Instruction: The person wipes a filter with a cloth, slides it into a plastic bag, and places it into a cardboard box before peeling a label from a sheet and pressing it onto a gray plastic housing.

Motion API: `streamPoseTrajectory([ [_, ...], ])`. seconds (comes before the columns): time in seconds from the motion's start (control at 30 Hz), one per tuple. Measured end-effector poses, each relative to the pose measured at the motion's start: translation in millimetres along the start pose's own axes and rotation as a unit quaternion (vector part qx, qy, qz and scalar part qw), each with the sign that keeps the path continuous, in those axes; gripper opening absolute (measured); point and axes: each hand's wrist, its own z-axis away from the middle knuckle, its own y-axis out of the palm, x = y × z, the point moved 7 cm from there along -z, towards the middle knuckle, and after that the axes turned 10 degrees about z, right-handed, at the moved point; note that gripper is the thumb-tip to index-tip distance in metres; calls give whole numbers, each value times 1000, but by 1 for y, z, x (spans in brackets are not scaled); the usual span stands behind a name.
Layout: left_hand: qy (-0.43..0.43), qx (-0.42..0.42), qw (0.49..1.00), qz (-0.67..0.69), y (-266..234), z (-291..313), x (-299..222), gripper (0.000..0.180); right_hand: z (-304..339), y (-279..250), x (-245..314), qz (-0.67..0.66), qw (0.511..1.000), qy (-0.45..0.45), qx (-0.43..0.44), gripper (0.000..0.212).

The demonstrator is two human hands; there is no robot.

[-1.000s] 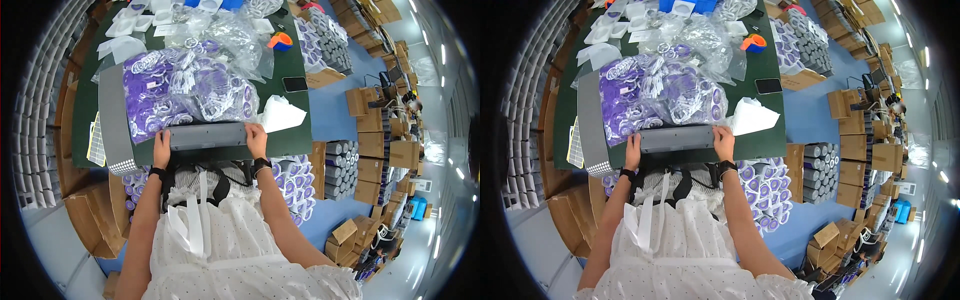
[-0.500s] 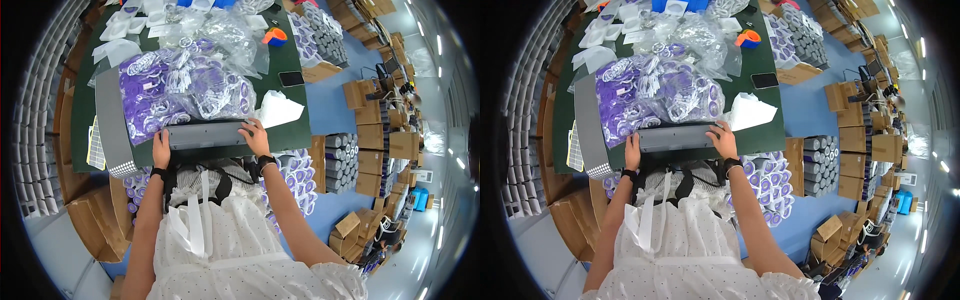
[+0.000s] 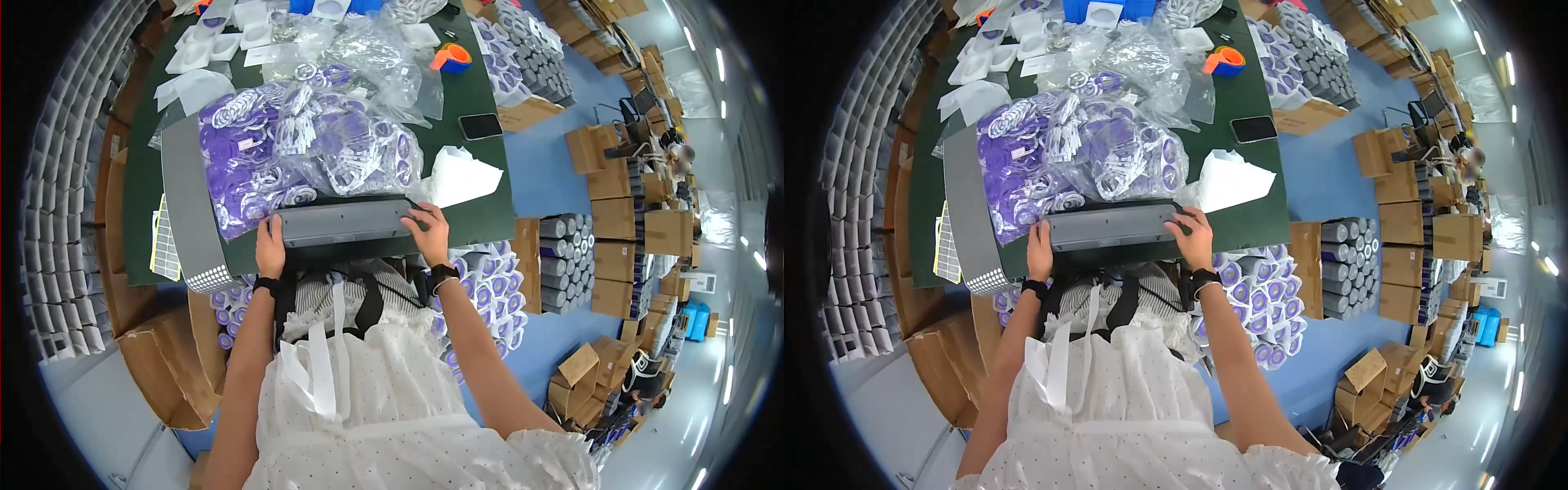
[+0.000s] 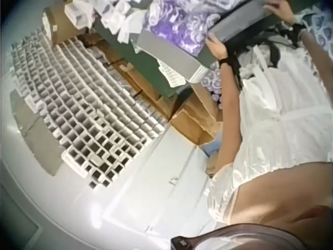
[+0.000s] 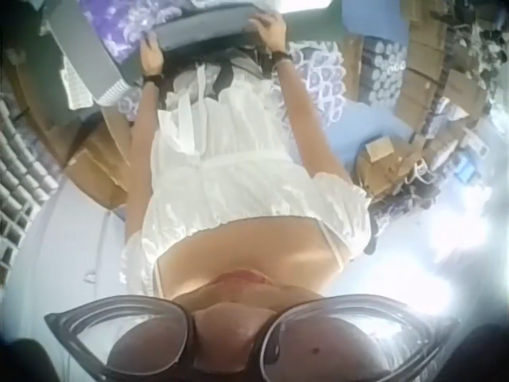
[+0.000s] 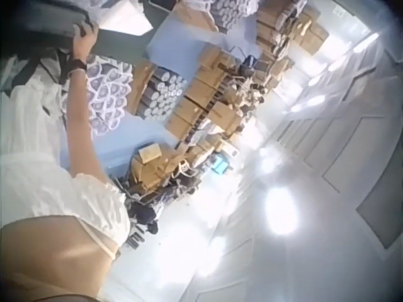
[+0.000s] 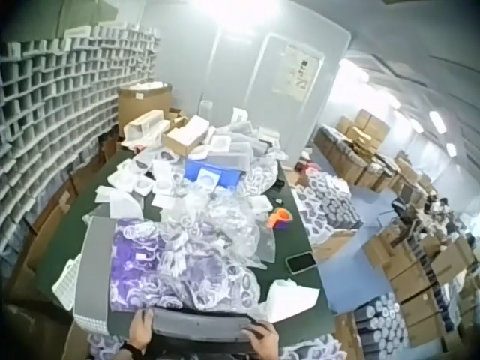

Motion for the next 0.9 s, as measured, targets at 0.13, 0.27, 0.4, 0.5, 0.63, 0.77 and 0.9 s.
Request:
streamPoseTrajectory([
  [0.13, 3, 25, 1000, 6, 3, -4, -1, 57, -2, -2, -2, -66, 995, 52, -46, 17],
  [0.27, 0, 7, 1000, -16, 1, -5, 5, 57, 5, -7, 3, -55, 988, 89, -110, 15],
  [0.4, 1, 12, 1000, -17, 1, -9, 15, 59, 9, -7, 6, -15, 988, 112, -103, 17],
  [0.5, 7, 6, 1000, -16, 1, -9, 15, 61, 13, -4, 5, -46, 983, 114, -133, 16],
  [0.63, -5, 12, 1000, -18, 2, -6, 12, 61, 14, 1, -4, -48, 979, 157, -119, 15],
  [0.77, 5, 10, 1000, -12, 1, -4, 9, 60, 14, 3, -7, -42, 978, 168, -120, 15],
  [0.9, -8, 9, 1000, -24, 1, -3, 7, 59, 18, -1, 0, -58, 978, 134, -150, 15],
])
